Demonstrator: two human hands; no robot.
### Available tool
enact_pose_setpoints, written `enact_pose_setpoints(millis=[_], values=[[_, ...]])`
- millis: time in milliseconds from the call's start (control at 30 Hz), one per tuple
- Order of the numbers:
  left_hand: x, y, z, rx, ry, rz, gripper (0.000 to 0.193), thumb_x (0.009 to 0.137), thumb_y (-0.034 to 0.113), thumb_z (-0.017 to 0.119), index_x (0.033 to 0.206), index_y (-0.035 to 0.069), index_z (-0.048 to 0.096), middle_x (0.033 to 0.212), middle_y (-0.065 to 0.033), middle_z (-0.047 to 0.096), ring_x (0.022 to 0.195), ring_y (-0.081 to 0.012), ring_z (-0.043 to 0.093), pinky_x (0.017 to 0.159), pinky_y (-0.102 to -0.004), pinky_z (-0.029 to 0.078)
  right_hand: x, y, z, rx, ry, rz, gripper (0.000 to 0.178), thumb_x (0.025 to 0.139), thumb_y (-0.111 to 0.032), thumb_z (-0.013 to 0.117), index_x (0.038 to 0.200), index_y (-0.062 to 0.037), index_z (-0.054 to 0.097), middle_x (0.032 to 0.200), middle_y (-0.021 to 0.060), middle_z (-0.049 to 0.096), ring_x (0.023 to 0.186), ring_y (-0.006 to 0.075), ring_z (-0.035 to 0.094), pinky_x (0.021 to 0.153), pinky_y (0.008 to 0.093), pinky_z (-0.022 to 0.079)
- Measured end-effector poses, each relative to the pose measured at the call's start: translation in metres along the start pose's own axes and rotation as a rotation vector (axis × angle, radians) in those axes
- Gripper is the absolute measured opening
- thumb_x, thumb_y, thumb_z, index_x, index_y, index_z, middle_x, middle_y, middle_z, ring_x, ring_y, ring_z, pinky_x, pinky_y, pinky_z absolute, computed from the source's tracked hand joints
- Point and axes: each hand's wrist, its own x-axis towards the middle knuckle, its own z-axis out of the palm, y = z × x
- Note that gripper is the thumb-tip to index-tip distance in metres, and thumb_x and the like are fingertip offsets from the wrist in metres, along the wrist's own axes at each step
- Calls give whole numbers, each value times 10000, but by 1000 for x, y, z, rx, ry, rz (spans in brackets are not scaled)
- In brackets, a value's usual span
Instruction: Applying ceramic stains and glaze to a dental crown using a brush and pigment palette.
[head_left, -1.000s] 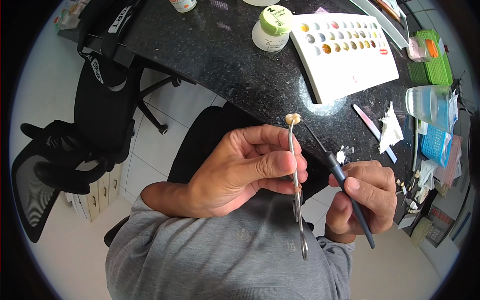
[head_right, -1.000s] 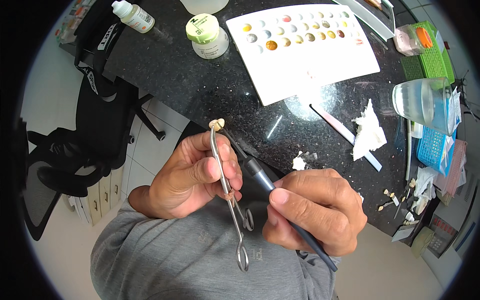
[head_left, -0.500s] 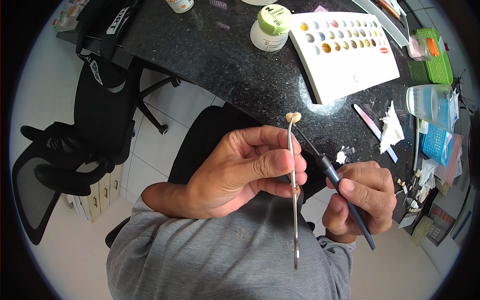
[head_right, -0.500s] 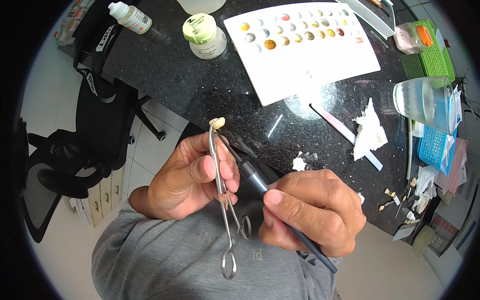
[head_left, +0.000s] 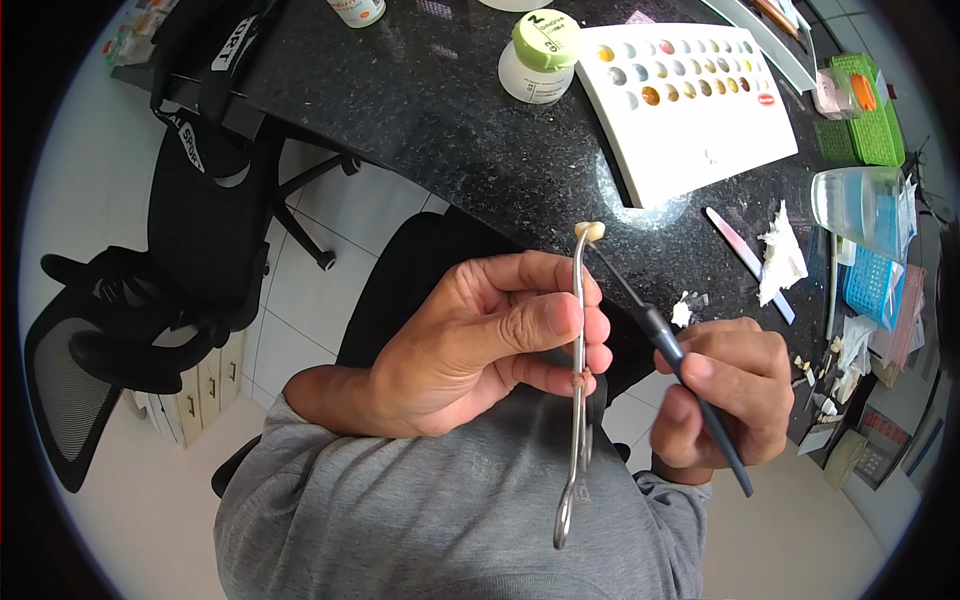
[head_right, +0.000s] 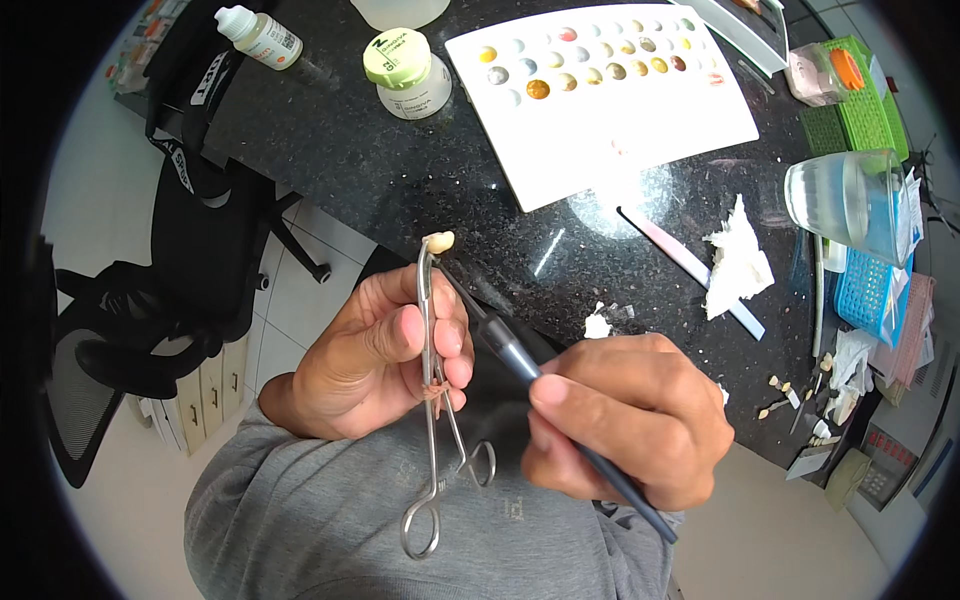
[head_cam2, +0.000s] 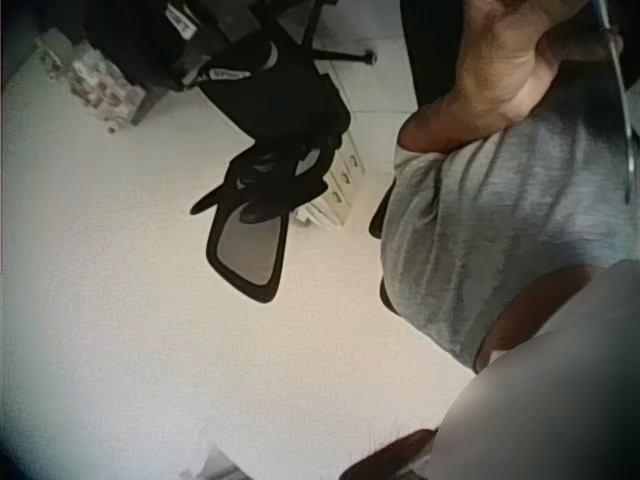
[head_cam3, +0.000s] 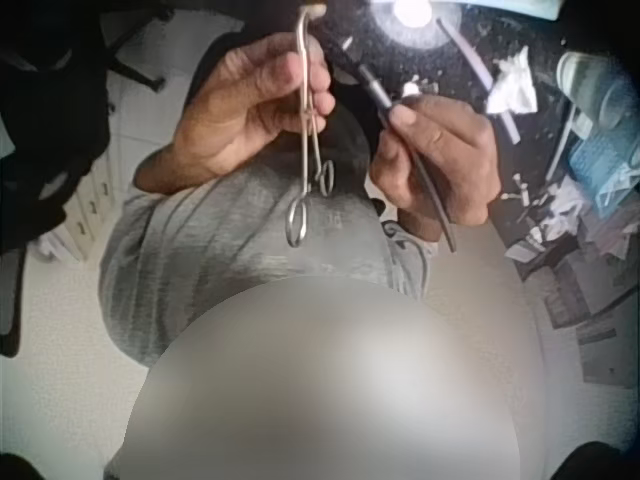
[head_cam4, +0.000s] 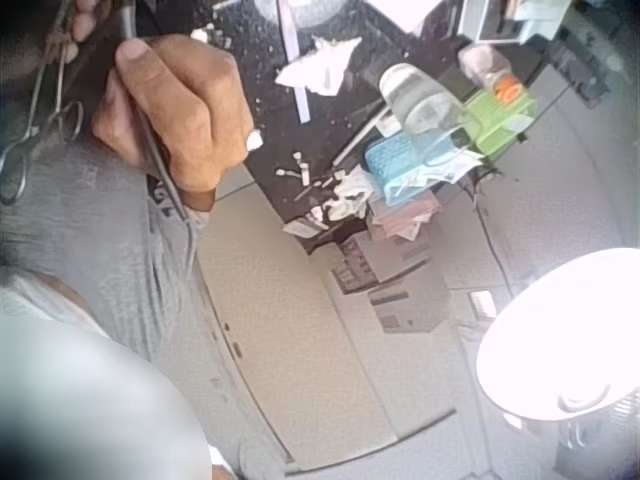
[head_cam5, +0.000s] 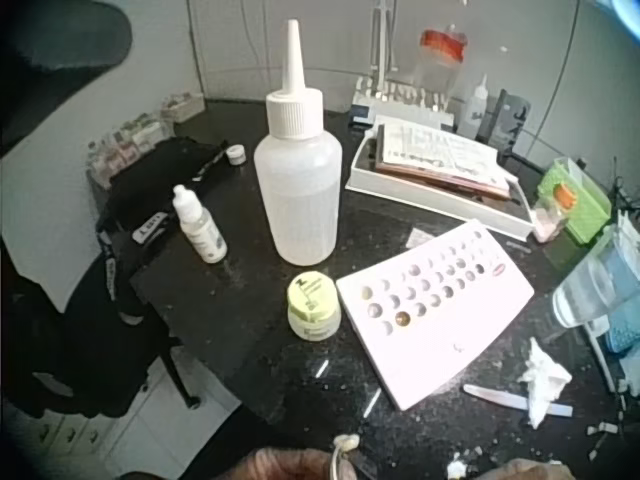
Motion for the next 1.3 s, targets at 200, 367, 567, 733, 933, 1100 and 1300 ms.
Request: enact_pose_setpoints(millis=[200,367,567,733,933,1100,1300], values=[[-1,8,10,432,97,96,199,862,122,658,988,4,561,860,-123,626,770,-207,671,631,-310,581,-13,-5,-19,58,94,137,327,888,-153,617,1137,-12,459,881,176,554,663,163,609,516,214,515],[3,4,11,507,115,121,212,832,105,690,946,-17,560,833,-137,638,748,-207,677,590,-276,586,-8,1,-20,3,70,-57,221,807,-41,630,991,31,532,851,151,554,609,173,603,499,221,522],[5,-1,13,477,172,177,219,817,112,708,912,-12,556,823,-144,642,726,-201,678,577,-271,585,-3,3,-4,0,68,-98,248,708,30,676,930,51,568,780,147,576,609,205,627,497,269,558],[7,-5,11,514,164,230,217,814,102,711,918,-12,558,825,-148,648,723,-194,678,571,-273,576,-3,2,-5,-10,53,-94,276,674,46,695,921,47,571,776,143,583,595,193,627,484,263,560],[7,-8,9,513,153,255,198,809,63,704,921,-12,559,837,-156,653,731,-189,679,580,-272,577,-2,1,-2,-14,59,-87,289,664,45,708,923,30,581,760,130,584,573,194,626,482,259,548],[6,-7,11,506,164,241,200,808,63,705,923,-13,560,840,-157,655,747,-187,679,592,-275,581,-5,-5,-2,-140,8,-31,191,872,-164,601,978,-21,535,737,110,580,594,174,569,517,233,471],[7,-9,10,502,163,258,202,805,59,709,917,-15,558,845,-160,660,747,-184,679,592,-279,580,-5,-2,-2,-142,3,-59,200,868,-168,601,982,-20,528,754,109,575,596,169,564,517,239,467]])
